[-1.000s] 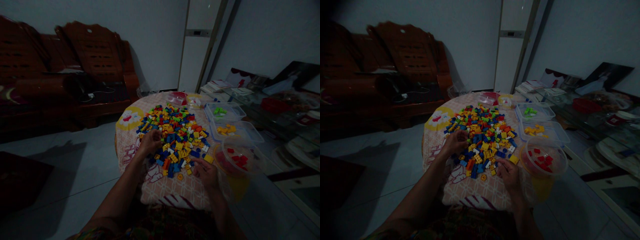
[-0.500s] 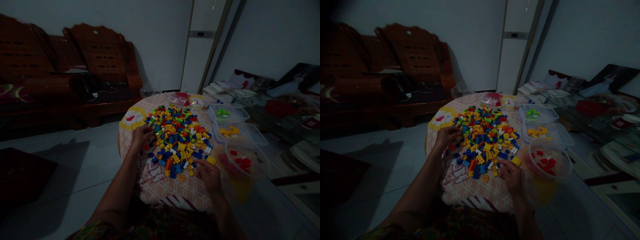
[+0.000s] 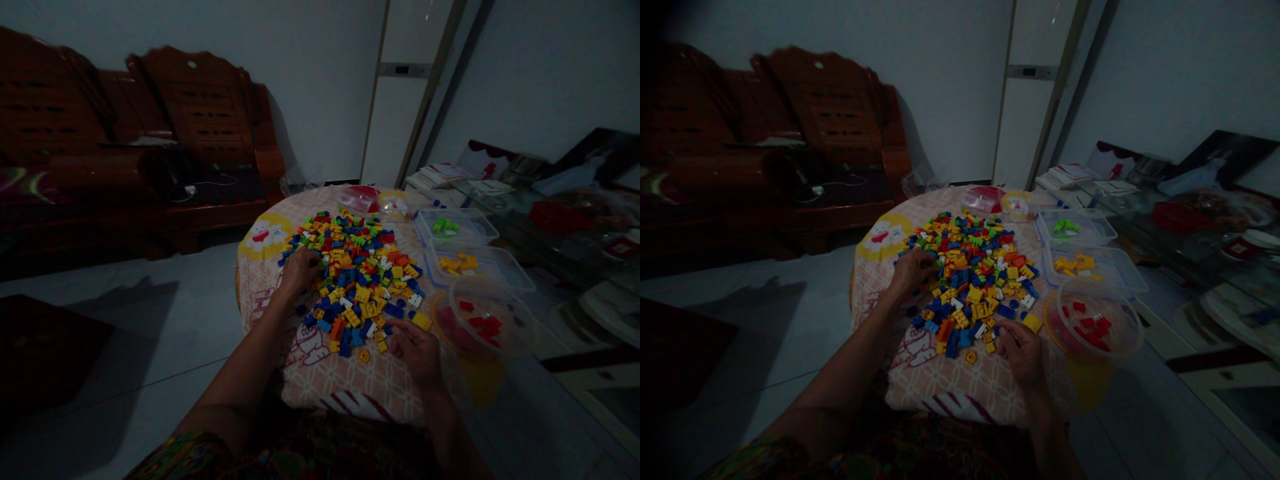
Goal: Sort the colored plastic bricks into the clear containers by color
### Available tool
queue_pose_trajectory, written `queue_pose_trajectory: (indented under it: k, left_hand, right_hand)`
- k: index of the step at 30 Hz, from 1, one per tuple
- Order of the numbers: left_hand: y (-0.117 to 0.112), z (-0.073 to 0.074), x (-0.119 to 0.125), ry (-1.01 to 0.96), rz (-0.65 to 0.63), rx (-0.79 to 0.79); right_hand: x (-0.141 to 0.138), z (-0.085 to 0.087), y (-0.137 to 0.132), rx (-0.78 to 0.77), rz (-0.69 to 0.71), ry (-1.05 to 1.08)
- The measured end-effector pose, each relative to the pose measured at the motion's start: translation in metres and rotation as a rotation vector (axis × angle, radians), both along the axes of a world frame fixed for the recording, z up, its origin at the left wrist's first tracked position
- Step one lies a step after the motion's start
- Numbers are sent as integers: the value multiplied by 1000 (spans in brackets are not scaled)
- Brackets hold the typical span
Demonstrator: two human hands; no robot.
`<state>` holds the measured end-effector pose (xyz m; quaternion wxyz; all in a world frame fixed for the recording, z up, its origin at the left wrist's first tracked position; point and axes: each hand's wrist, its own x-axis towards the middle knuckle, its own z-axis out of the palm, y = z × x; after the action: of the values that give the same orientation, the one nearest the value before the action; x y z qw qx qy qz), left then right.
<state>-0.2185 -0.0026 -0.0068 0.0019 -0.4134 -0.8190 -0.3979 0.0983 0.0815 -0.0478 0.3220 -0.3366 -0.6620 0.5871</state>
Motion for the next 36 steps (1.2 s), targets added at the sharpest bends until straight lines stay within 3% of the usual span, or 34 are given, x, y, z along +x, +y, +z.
queue_pose_trajectory:
  k: [3, 8, 13, 17, 22, 27, 32, 34, 36]
  left_hand:
    - [-3, 0, 1, -287, -56, 126]
    - [-8, 8, 10, -894, -267, 394]
    - [-5, 19, 21, -1070, -334, 434]
    - [12, 28, 27, -1114, -397, 397]
    - [65, 41, 43, -1161, -447, 319]
    - [145, 52, 76, -1145, -525, 185]
    - [230, 79, 110, -1191, -512, 237]
    - [248, 88, 116, -1236, -554, 307]
    - [252, 91, 116, -1271, -597, 360]
  right_hand:
    - [-1, 2, -1, -6, -1, 7]
    - [0, 3, 0, -9, 5, 5]
    - [0, 3, -1, -18, 14, 16]
    - [-2, 5, -2, -48, -1, 28]
    - [-4, 2, -1, -60, 17, 40]
    - [-4, 0, -1, -43, 11, 58]
    - [-6, 3, -2, -68, 7, 68]
    - [-6, 4, -2, -67, 6, 74]
    - [-7, 5, -1, -60, -1, 76]
